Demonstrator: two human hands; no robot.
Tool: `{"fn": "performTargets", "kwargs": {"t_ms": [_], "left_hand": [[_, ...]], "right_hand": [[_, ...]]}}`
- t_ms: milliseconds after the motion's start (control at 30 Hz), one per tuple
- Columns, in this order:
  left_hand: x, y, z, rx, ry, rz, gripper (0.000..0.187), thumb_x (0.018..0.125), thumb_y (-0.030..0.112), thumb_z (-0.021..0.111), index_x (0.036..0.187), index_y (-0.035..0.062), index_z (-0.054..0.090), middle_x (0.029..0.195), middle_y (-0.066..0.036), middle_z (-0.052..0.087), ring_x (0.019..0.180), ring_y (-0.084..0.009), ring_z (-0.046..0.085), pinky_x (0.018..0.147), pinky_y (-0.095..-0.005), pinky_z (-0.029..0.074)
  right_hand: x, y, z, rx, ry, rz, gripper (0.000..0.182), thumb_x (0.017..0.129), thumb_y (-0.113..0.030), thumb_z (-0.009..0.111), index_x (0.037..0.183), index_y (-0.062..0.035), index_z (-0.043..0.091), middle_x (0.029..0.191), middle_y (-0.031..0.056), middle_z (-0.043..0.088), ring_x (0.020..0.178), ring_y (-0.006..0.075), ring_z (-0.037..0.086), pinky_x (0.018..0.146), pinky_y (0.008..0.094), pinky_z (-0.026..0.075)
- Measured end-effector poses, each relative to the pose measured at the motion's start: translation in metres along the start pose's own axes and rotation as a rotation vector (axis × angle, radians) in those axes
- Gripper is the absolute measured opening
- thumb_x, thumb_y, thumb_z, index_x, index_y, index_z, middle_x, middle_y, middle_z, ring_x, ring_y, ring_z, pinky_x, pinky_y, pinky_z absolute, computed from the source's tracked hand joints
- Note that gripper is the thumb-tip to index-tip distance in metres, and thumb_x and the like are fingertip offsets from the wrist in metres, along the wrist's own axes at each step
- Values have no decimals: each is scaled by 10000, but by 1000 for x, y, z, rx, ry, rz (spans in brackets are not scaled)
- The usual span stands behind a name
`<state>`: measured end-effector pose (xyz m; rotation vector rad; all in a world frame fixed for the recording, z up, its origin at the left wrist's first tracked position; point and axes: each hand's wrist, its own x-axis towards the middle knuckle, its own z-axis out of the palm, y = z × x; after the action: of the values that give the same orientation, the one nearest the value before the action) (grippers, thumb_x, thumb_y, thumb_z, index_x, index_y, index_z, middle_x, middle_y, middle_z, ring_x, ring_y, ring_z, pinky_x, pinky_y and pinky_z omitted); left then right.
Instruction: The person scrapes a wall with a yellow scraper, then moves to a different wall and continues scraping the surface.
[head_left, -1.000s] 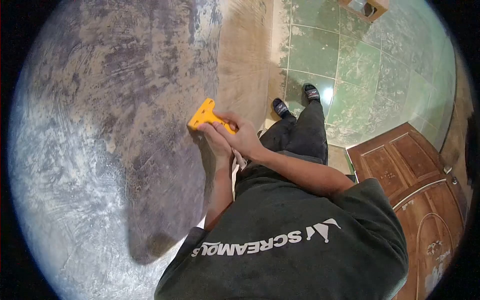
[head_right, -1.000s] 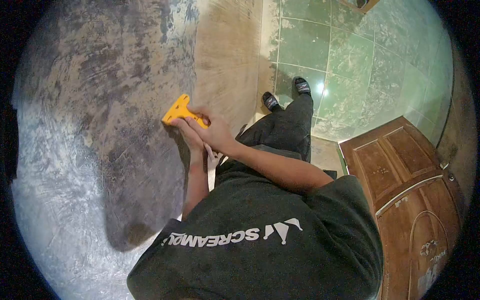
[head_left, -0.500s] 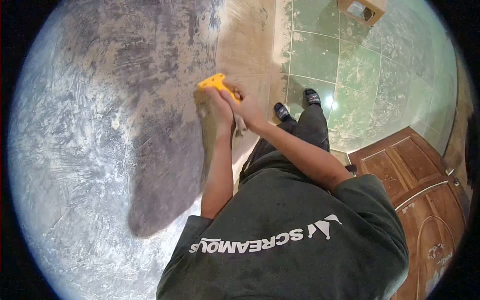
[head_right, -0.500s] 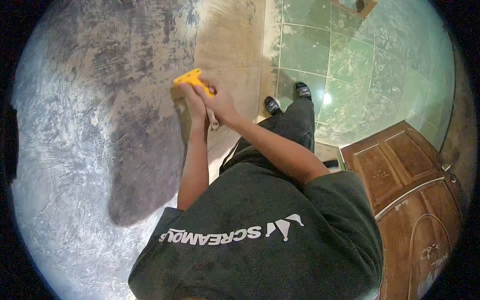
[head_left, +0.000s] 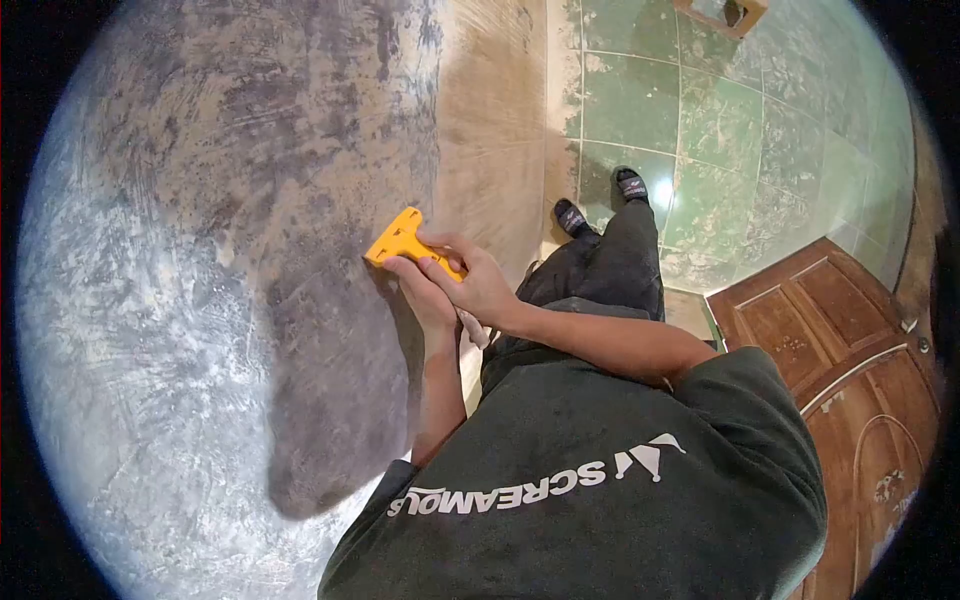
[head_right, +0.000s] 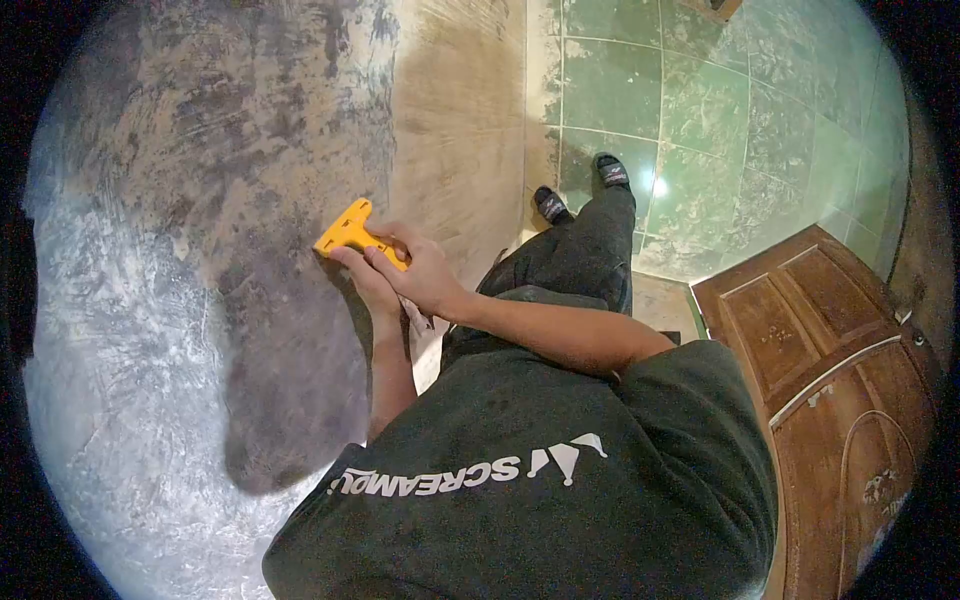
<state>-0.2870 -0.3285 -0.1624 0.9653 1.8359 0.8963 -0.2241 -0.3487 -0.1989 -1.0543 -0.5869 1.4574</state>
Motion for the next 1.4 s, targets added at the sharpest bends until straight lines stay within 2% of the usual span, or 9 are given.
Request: {"fn": "performTargets", "kwargs": {"t_ms": [200, 367, 433, 500, 800, 967, 1067, 1133, 1400], "left_hand": [[24, -5, 0, -108, -132, -33, 727, 990, 662, 189, 1054, 28, 539, 820, -54, 555, 725, -151, 554, 649, -282, 458], [100, 24, 64, -47, -235, -33, 672, 982, 662, 276, 1059, 55, 550, 829, -36, 575, 711, -143, 560, 642, -265, 469], [112, 30, 91, -51, -290, -44, 677, 961, 693, 308, 1097, 74, 547, 846, -33, 575, 740, -142, 565, 664, -265, 474], [113, 38, 115, -178, -201, -20, 647, 1000, 629, 271, 975, 44, 547, 750, -25, 571, 668, -130, 561, 585, -266, 459], [63, -1, 47, -345, -273, 44, 736, 935, 741, 228, 985, 74, 535, 785, -19, 525, 692, -142, 523, 643, -258, 444], [10, 8, 10, -194, -155, 90, 777, 952, 720, 146, 964, 47, 535, 821, -38, 542, 731, -156, 541, 687, -292, 452], [-3, 21, 7, -47, -68, 107, 809, 965, 699, 135, 1067, 18, 558, 864, -54, 569, 779, -156, 550, 718, -286, 449], [5, 16, 6, -48, -45, 99, 803, 969, 694, 141, 1082, 16, 556, 874, -56, 568, 788, -158, 552, 725, -285, 450], [40, 23, 30, -194, -16, 70, 756, 992, 658, 198, 1184, 2, 520, 993, -76, 574, 842, -165, 567, 772, -290, 465]], "right_hand": [[12, -22, -2, -153, 33, 170, 369, 910, -297, 663, 1213, -90, 627, 747, 87, 581, 647, 134, 492, 603, 299, 432], [105, 5, -17, -72, 254, -105, 375, 901, -297, 674, 1198, -71, 645, 732, 18, 545, 658, 104, 472, 589, 274, 413], [139, -4, -41, -30, 215, -23, 377, 897, -303, 680, 1189, -66, 652, 743, 19, 561, 676, 101, 493, 609, 267, 428], [148, -12, -54, 14, 170, 49, 380, 893, -309, 686, 1180, -62, 658, 754, 19, 577, 693, 98, 514, 628, 259, 443], [58, -24, -28, -92, 56, -31, 442, 896, -338, 674, 1252, -84, 611, 939, 138, 653, 835, 191, 589, 796, 311, 497], [12, -22, -9, -90, 25, -145, 431, 906, -276, 652, 1306, -127, 587, 903, 105, 640, 792, 186, 570, 772, 305, 487], [5, -28, -8, -45, -15, -102, 432, 907, -278, 652, 1306, -125, 585, 908, 106, 653, 764, 182, 559, 759, 297, 487], [11, -36, -9, -82, -97, -7, 432, 941, -219, 630, 1351, -107, 553, 1106, 111, 677, 962, 161, 609, 886, 281, 468], [51, -41, -5, -70, 28, -65, 384, 940, -254, 625, 1256, -36, 603, 1038, 136, 698, 960, 176, 643, 843, 306, 498]]}}
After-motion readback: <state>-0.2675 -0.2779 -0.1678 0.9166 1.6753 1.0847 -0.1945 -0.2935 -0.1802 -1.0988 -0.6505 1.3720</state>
